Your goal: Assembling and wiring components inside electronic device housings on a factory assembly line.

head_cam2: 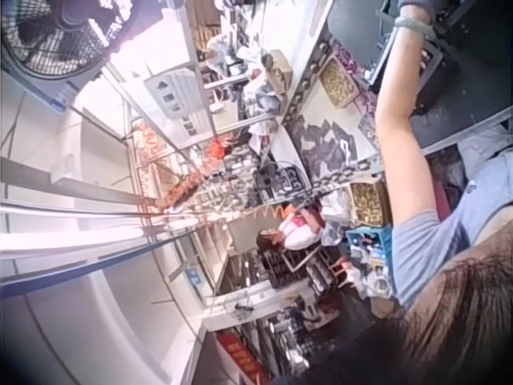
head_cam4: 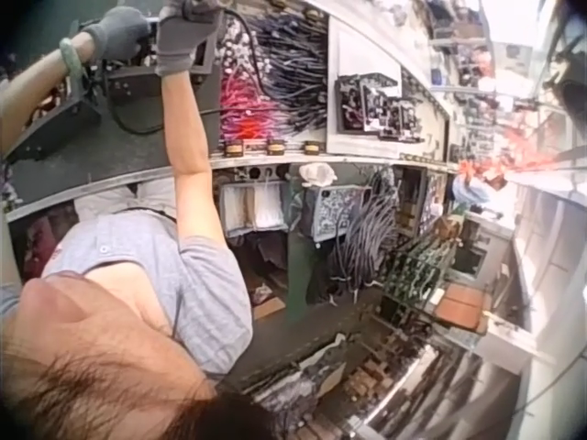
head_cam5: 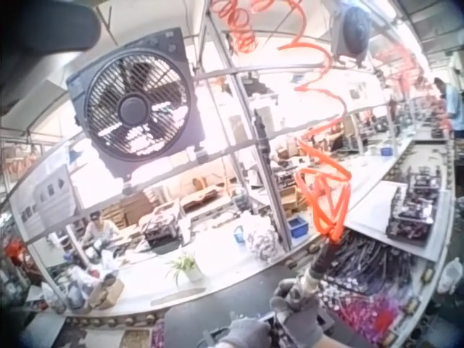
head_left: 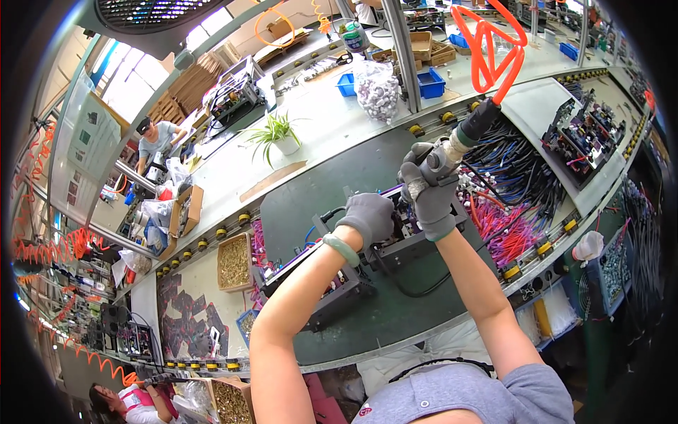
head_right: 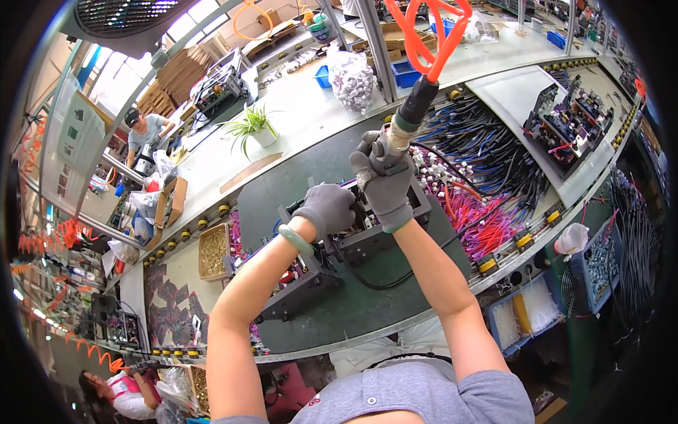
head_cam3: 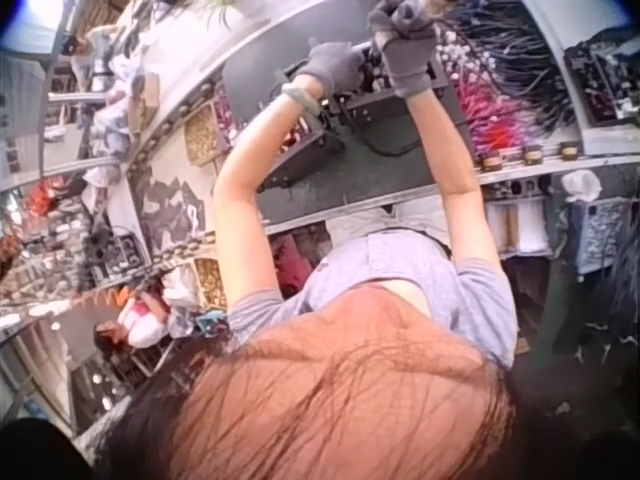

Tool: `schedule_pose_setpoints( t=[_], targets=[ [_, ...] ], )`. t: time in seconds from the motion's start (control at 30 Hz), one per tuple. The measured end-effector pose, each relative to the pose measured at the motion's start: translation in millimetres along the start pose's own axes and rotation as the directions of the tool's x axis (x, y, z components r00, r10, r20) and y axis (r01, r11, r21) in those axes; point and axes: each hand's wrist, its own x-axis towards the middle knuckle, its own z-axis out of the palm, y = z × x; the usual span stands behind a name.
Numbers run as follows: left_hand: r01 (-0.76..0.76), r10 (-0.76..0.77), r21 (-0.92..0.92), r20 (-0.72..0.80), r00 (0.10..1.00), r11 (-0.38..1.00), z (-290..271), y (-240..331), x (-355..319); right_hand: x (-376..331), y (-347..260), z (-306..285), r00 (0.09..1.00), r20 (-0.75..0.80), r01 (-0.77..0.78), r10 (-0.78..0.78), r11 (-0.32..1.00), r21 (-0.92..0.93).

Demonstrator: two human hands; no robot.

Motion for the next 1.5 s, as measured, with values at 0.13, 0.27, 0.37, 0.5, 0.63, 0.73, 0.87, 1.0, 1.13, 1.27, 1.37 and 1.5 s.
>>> schedule_pose_setpoints(
  t=[0.13,0.27,0.37,0.5,0.63,0.73,0.87,1.0,1.13,1.27,1.37,1.5],
  targets=[
    [0.018,-0.018,0.007,0.006,1.000,1.000,7.9,-1.6,2.7,-3.1,-6.2,-0.9,1.000,-0.005,-0.030,0.030,1.000,0.007],
    [0.024,-0.024,0.003,-0.027,0.999,1.000,9.7,-0.5,-2.0,-4.8,-24.4,-0.2,0.992,0.011,-0.130,0.129,0.991,0.039],
    [-0.002,0.000,-0.019,-0.074,0.997,1.000,14.0,-0.1,-3.0,-7.3,-7.7,-5.4,0.992,0.008,-0.128,0.128,0.991,0.033],
    [-0.029,0.003,-0.154,-0.166,0.986,0.988,26.3,-8.8,-11.0,-6.2,-3.9,-6.2,0.993,0.002,-0.120,0.120,0.993,0.015],
    [-0.240,-0.109,-0.511,-0.561,0.821,0.826,39.8,-10.7,-35.2,-6.3,-30.2,-4.4,0.988,0.062,-0.146,0.144,0.989,0.031],
    [-0.398,-0.394,-0.868,-0.491,0.777,0.296,30.6,3.0,-63.4,-10.4,-66.6,1.2,0.983,0.101,-0.172,0.156,0.969,0.175],
    [-0.189,-0.297,-0.874,-0.054,0.953,-0.448,43.4,33.4,-95.3,-23.4,-100.8,-7.2,0.984,0.152,-0.136,0.095,0.948,0.287],
    [-0.029,-0.061,-0.544,0.041,0.997,-0.839,38.2,63.9,-102.1,-36.8,-121.3,1.0,0.990,0.112,0.048,-0.085,0.952,0.301],
    [-0.152,-0.098,-0.471,-0.138,0.986,-0.869,72.0,70.4,-89.3,-48.1,-127.7,-1.5,0.987,0.133,0.053,-0.095,0.956,0.289],
    [-0.143,-0.128,-0.410,-0.064,0.990,-0.901,69.4,76.7,-86.9,-44.8,-133.4,-10.2,0.975,0.139,0.150,-0.175,0.973,0.174],
    [-0.107,-0.055,-0.366,-0.150,0.987,-0.924,70.1,80.8,-90.6,-48.5,-133.6,-8.0,0.985,0.126,0.075,-0.119,0.948,0.309],
    [-0.077,-0.020,-0.349,-0.163,0.986,-0.934,72.3,83.7,-85.4,-49.4,-127.0,-7.8,0.987,0.097,0.104,-0.132,0.963,0.247]
  ],
)
